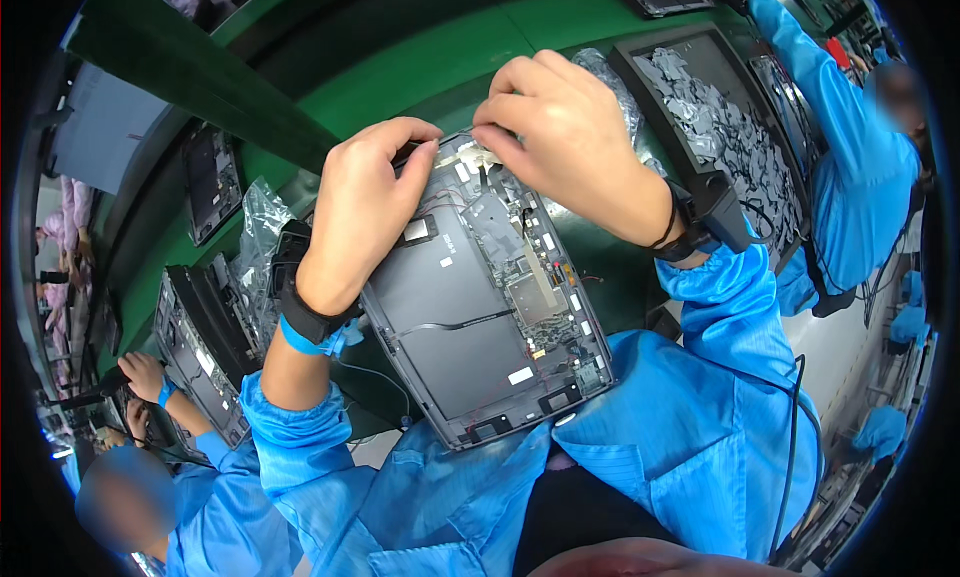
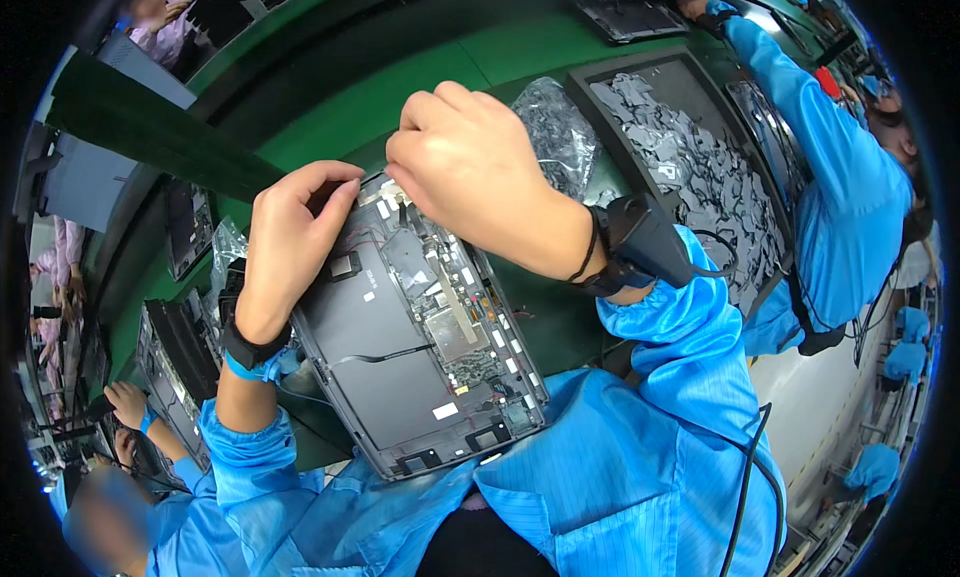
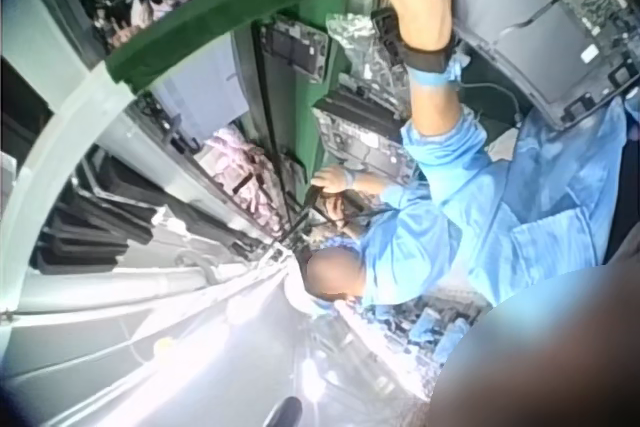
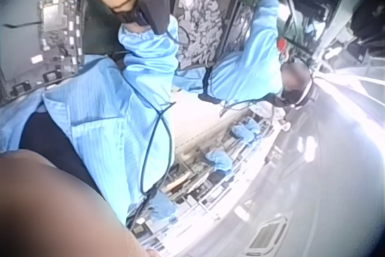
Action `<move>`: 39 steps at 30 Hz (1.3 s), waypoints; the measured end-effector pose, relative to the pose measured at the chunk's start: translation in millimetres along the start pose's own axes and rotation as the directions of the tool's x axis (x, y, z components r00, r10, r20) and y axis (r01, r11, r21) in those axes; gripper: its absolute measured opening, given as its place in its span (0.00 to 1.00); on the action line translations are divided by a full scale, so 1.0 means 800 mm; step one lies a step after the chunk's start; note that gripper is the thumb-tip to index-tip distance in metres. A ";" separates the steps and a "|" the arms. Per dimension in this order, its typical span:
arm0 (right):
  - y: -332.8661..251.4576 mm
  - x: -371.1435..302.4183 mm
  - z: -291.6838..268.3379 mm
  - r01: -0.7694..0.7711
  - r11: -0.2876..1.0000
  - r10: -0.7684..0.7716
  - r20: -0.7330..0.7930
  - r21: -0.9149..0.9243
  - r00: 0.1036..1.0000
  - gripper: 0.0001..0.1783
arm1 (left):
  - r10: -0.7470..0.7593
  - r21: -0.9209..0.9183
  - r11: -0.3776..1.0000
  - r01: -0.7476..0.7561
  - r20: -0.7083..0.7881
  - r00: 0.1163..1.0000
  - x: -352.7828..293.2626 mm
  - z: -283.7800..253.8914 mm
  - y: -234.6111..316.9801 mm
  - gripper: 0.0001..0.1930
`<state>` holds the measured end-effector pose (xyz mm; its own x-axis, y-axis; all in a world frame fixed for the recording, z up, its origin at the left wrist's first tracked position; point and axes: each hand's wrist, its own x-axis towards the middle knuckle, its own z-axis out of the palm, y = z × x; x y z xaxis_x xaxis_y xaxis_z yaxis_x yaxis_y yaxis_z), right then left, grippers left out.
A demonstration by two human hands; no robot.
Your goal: Assembling internal components of a tablet or electronic device on a factory line.
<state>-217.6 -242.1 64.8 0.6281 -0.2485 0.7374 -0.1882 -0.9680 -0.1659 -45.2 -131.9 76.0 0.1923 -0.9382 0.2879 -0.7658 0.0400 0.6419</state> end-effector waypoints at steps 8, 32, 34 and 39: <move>-0.019 0.009 0.008 0.006 0.955 0.045 0.164 -0.298 0.985 0.04 | -0.001 -0.068 0.998 -0.002 -0.044 0.999 -0.002 0.008 0.001 0.08; -0.026 0.010 0.013 -0.010 0.934 0.088 0.204 -0.357 0.975 0.06 | 0.077 -0.039 0.996 -0.079 -0.048 0.996 0.000 0.014 -0.005 0.08; -0.022 0.016 0.014 0.135 0.940 -0.047 0.271 -0.314 0.962 0.05 | 0.077 -0.039 0.996 -0.080 -0.061 0.995 -0.004 0.012 -0.004 0.08; -0.011 0.005 0.003 0.248 0.946 -0.211 0.187 -0.209 0.960 0.06 | 0.304 0.165 0.947 -0.277 -0.171 0.937 -0.006 0.006 -0.007 0.07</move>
<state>-211.6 -234.4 67.6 0.7834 -0.0410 0.6202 -0.1801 -0.9700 0.1634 -44.7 -129.4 67.5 0.0520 -0.8084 0.5863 -0.8795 0.2410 0.4104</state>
